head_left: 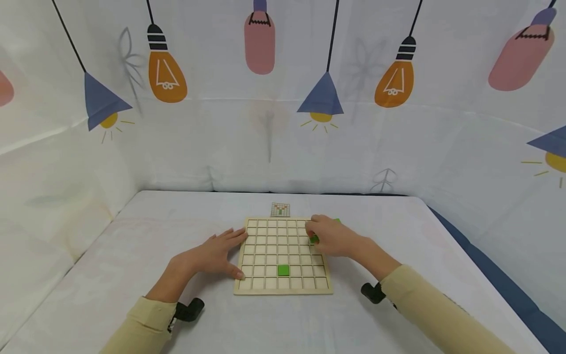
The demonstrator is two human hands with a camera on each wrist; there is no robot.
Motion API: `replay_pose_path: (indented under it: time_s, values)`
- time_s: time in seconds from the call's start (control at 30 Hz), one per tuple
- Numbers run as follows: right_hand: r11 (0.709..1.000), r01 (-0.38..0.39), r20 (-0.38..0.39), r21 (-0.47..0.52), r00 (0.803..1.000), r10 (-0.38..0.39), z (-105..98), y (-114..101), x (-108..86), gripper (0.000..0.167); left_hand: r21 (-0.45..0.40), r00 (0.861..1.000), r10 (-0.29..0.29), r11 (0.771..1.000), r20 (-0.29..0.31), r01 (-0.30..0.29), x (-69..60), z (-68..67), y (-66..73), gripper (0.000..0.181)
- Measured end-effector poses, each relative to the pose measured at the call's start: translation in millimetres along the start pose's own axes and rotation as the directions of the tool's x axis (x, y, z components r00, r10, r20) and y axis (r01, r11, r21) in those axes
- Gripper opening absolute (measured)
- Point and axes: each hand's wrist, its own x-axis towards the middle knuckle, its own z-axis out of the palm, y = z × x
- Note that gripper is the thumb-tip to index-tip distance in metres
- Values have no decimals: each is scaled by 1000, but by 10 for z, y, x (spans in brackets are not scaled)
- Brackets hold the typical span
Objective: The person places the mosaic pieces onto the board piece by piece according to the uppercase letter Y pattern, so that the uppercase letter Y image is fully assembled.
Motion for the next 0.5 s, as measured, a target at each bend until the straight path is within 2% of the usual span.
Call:
replay_pose_path:
  time_s: [0.23, 0.5]
  values:
    - [1000, 23, 12, -8, 1000, -23, 10, -79, 47, 19, 9, 1000, -4, 1000, -3, 4, 24, 10, -26, 112]
    - [1000, -7, 71, -9, 997, 8, 65, -180, 91, 18, 7, 1000, -3, 1000, -4, 3, 30, 17, -48, 113]
